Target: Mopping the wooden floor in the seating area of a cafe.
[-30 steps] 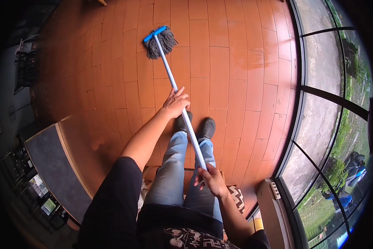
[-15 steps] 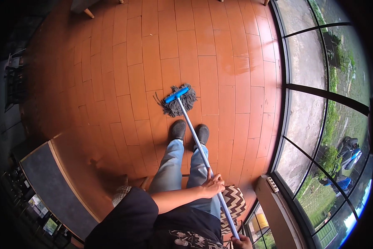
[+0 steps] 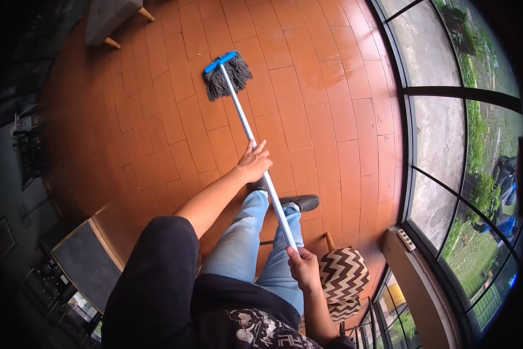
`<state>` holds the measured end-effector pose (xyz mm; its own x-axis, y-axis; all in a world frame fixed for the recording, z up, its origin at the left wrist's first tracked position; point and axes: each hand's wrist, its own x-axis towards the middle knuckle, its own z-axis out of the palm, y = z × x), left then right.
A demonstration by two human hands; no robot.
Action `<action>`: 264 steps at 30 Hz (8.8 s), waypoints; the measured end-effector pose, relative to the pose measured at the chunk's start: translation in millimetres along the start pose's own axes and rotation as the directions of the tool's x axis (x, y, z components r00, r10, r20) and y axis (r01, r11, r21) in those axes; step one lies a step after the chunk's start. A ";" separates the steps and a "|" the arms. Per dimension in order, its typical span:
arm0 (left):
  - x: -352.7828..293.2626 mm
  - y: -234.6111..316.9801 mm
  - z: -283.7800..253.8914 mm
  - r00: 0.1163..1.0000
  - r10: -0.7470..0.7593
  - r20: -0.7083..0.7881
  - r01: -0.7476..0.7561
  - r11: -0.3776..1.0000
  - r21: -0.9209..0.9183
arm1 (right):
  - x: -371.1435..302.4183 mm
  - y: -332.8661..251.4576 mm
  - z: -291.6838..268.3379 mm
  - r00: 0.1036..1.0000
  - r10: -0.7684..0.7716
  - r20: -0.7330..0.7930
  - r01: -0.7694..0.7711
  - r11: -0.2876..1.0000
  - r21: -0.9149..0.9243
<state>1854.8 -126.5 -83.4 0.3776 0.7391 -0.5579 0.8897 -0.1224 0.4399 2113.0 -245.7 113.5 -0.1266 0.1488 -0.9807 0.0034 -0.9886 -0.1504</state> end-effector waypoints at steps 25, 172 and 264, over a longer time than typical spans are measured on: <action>27.3 204.1 65.7 0.967 0.178 0.184 -0.183 0.983 0.005 | -73.1 95.4 -173.4 0.981 -0.024 -0.191 0.057 0.984 0.168; 283.8 479.9 16.9 0.680 0.707 0.194 -0.733 0.658 0.172 | -64.6 -1.4 -306.2 -0.120 -0.429 -0.895 0.987 -0.151 -0.059; -50.9 603.9 195.0 -0.007 0.816 0.577 -0.716 0.399 -0.573 | -329.2 186.4 -239.7 -0.252 -0.518 -0.818 0.872 0.245 -0.424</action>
<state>2422.9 -367.3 73.4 0.8721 -0.4873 -0.0436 -0.0619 -0.1984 0.9782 2393.0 -473.6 378.4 0.8411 0.4928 0.2229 0.3108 -0.1031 -0.9449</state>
